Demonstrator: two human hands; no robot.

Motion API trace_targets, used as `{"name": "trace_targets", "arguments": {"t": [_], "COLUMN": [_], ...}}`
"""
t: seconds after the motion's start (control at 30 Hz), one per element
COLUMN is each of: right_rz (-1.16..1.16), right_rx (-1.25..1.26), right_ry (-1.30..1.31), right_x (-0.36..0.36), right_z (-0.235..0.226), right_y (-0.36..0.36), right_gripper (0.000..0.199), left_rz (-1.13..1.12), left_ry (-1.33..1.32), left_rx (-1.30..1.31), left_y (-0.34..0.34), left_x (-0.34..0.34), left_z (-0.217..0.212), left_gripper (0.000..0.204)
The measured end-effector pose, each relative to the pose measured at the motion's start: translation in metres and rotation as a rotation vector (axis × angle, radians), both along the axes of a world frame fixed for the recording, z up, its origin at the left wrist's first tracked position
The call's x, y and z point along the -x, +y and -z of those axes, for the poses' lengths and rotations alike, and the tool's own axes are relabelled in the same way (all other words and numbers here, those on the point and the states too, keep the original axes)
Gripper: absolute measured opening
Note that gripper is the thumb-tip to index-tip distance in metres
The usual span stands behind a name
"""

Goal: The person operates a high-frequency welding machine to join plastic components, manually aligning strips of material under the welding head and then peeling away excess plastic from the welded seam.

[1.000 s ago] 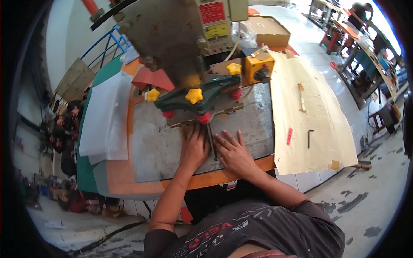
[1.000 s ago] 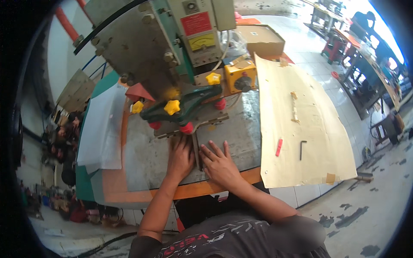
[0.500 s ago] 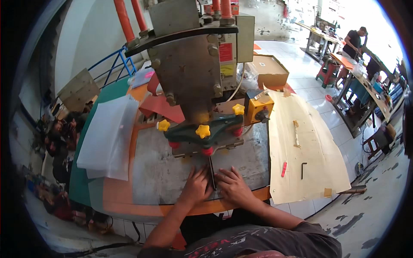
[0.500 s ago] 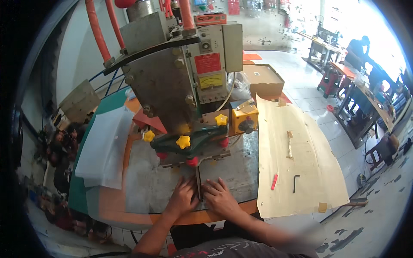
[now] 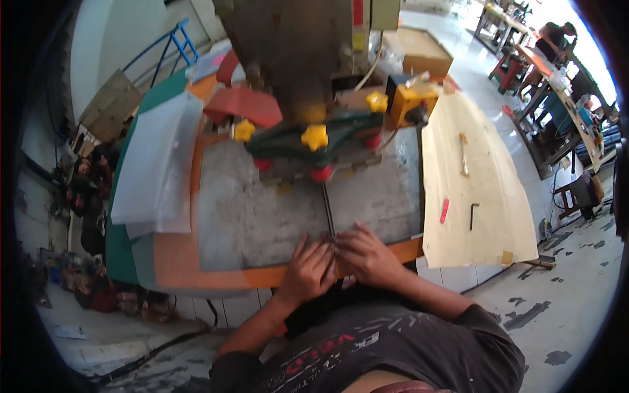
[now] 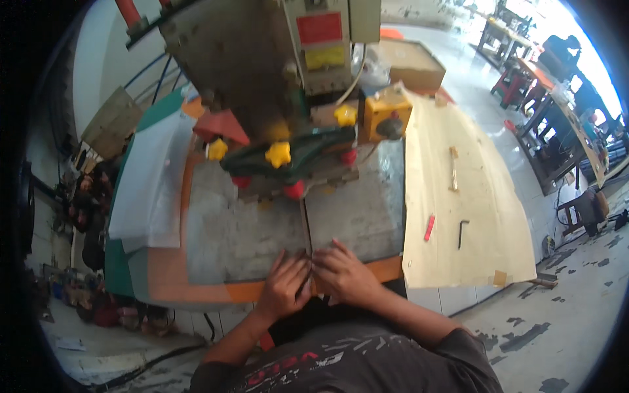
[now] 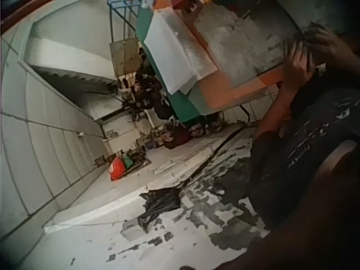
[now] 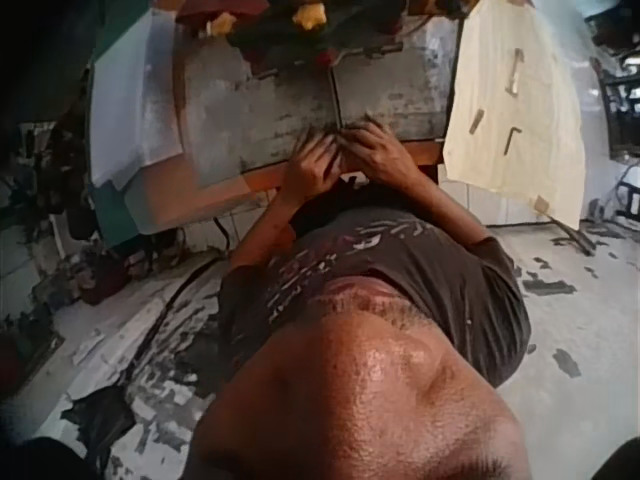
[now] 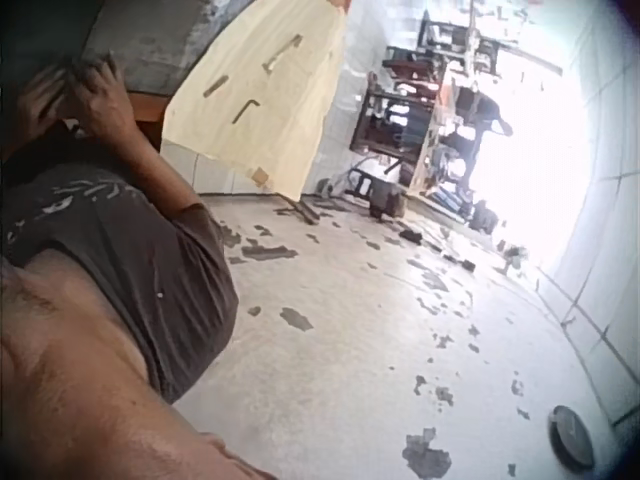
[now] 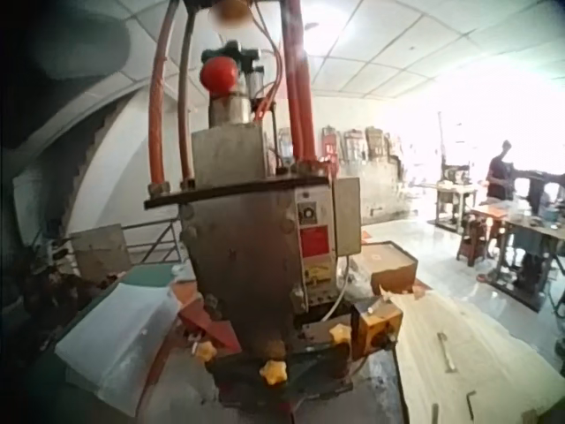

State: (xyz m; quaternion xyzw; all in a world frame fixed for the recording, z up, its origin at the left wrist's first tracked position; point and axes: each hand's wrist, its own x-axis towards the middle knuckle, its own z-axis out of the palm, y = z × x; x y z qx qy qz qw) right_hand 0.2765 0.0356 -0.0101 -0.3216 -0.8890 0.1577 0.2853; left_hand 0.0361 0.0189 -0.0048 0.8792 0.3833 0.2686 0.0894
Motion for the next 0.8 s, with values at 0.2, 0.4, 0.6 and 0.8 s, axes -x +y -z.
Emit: {"name": "trace_targets", "arguments": {"t": [0.2, 0.4, 0.6, 0.8], "right_rz": [0.067, 0.182, 0.233, 0.252], "right_rx": [0.017, 0.073, 0.088, 0.084], "right_ry": [0.132, 0.16, 0.143, 0.043], "right_x": [0.007, 0.006, 0.01, 0.011], "right_z": [-0.009, -0.01, -0.015, -0.014], "right_y": [0.009, 0.011, 0.006, 0.006], "right_gripper": [0.036, 0.031, 0.04, 0.052], "left_rz": [-0.037, -0.045, -0.131, -0.256], "left_ry": [-0.061, -0.102, -0.155, -0.073], "left_rx": [-0.025, -0.045, -0.018, 0.017], "left_y": [0.001, 0.002, -0.002, 0.003], "left_x": [-0.005, -0.005, -0.002, -0.008], "left_z": [-0.01, -0.006, -0.007, -0.004], "left_gripper": [0.031, 0.025, 0.025, 0.046]}}
